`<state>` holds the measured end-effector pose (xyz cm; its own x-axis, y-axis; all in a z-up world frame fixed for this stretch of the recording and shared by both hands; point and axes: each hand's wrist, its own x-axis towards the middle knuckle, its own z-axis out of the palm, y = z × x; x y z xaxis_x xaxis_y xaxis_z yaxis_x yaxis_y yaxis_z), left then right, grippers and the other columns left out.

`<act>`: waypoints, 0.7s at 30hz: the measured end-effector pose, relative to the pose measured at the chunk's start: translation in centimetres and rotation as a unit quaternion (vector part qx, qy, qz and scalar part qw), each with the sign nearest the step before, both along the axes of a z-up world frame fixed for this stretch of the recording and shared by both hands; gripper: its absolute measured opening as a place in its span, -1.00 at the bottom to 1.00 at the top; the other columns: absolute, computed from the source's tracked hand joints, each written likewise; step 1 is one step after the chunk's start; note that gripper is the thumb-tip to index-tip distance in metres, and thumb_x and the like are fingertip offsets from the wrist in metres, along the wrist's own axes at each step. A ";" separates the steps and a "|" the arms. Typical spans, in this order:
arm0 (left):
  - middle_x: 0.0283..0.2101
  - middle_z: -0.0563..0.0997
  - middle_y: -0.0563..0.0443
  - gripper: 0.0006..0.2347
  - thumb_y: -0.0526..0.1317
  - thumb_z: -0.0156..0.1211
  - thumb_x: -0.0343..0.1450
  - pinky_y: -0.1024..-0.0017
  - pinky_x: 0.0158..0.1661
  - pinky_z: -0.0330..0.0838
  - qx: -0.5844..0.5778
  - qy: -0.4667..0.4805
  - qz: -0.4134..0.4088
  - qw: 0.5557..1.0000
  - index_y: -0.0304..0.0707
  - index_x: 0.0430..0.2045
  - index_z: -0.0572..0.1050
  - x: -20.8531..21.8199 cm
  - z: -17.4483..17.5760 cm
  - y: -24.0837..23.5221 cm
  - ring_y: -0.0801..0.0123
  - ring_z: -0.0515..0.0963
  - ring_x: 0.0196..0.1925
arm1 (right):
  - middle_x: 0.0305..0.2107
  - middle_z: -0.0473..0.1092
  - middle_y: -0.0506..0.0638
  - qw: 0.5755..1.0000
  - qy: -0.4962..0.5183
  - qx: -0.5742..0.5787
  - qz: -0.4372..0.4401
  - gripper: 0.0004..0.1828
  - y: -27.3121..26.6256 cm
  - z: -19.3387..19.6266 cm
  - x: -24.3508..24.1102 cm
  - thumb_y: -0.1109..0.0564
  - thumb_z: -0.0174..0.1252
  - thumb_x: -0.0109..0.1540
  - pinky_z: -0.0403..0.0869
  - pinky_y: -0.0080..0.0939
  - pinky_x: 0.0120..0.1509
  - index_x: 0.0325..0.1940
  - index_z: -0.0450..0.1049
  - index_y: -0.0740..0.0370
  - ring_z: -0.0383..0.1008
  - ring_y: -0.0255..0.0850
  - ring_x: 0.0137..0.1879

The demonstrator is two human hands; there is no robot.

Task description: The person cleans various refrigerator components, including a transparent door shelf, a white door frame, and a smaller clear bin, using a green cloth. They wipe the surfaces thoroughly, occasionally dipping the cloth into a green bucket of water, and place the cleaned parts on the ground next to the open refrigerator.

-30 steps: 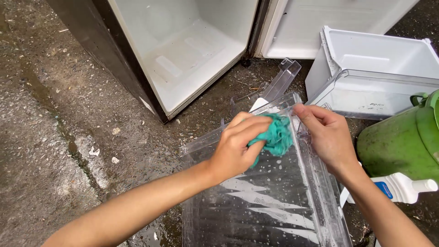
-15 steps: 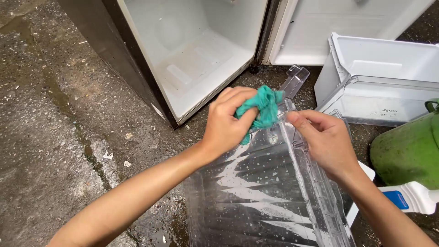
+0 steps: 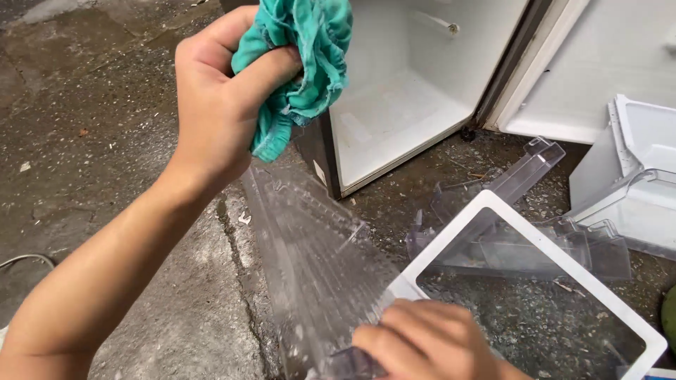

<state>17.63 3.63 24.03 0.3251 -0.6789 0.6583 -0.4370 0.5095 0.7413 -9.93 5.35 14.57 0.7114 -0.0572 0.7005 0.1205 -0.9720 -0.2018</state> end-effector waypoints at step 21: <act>-0.19 0.67 -0.02 -0.84 -0.36 0.20 0.28 0.14 -0.15 0.50 0.529 -0.266 -0.336 0.732 -0.24 -0.31 0.63 -3.4 -33.0 14.5 0.10 0.58 -0.09 | -0.12 0.42 0.09 0.960 0.271 -0.033 0.054 -0.86 7.6 -28.3 -10.3 0.28 0.12 0.33 0.35 0.11 0.08 -0.03 0.46 0.20 0.38 -0.02 0.04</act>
